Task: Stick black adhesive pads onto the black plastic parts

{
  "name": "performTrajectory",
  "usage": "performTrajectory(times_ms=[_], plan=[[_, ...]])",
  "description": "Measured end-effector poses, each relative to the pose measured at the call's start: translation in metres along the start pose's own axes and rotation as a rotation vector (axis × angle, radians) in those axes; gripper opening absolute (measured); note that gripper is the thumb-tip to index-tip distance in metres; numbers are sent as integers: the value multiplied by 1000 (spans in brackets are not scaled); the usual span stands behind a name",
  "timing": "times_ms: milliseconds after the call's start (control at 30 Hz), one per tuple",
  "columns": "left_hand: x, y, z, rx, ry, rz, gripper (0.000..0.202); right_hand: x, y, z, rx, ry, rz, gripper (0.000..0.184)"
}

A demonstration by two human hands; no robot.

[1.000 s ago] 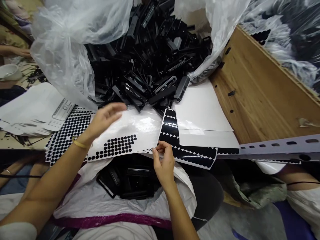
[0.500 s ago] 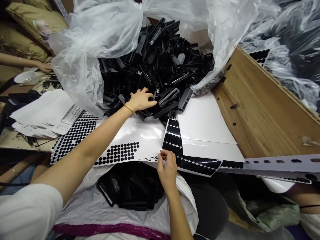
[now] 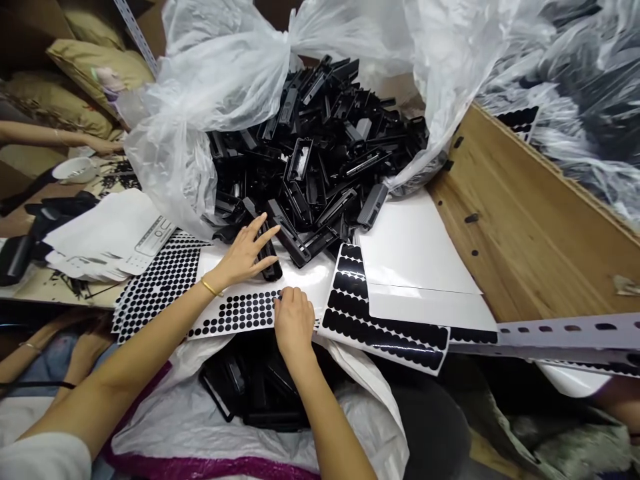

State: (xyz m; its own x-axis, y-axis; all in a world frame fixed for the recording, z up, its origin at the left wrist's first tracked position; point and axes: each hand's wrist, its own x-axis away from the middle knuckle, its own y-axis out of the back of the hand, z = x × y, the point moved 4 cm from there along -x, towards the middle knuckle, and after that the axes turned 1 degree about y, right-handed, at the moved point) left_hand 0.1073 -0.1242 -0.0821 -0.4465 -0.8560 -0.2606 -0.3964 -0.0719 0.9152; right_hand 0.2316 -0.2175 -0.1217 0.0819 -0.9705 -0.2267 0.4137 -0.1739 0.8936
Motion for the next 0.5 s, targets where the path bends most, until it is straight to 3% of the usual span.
performTrajectory(times_ms=[267, 400, 500], plan=[[27, 4, -2, 27, 147, -151, 35, -2, 6, -13, -235, 22, 24, 10], [33, 11, -4, -121, 389, -220, 47, 7, 19, -16, -491, -38, 46, 14], [30, 13, -18, -158, 385, -197, 45, 21, 30, -22, -662, -140, 30, 16]])
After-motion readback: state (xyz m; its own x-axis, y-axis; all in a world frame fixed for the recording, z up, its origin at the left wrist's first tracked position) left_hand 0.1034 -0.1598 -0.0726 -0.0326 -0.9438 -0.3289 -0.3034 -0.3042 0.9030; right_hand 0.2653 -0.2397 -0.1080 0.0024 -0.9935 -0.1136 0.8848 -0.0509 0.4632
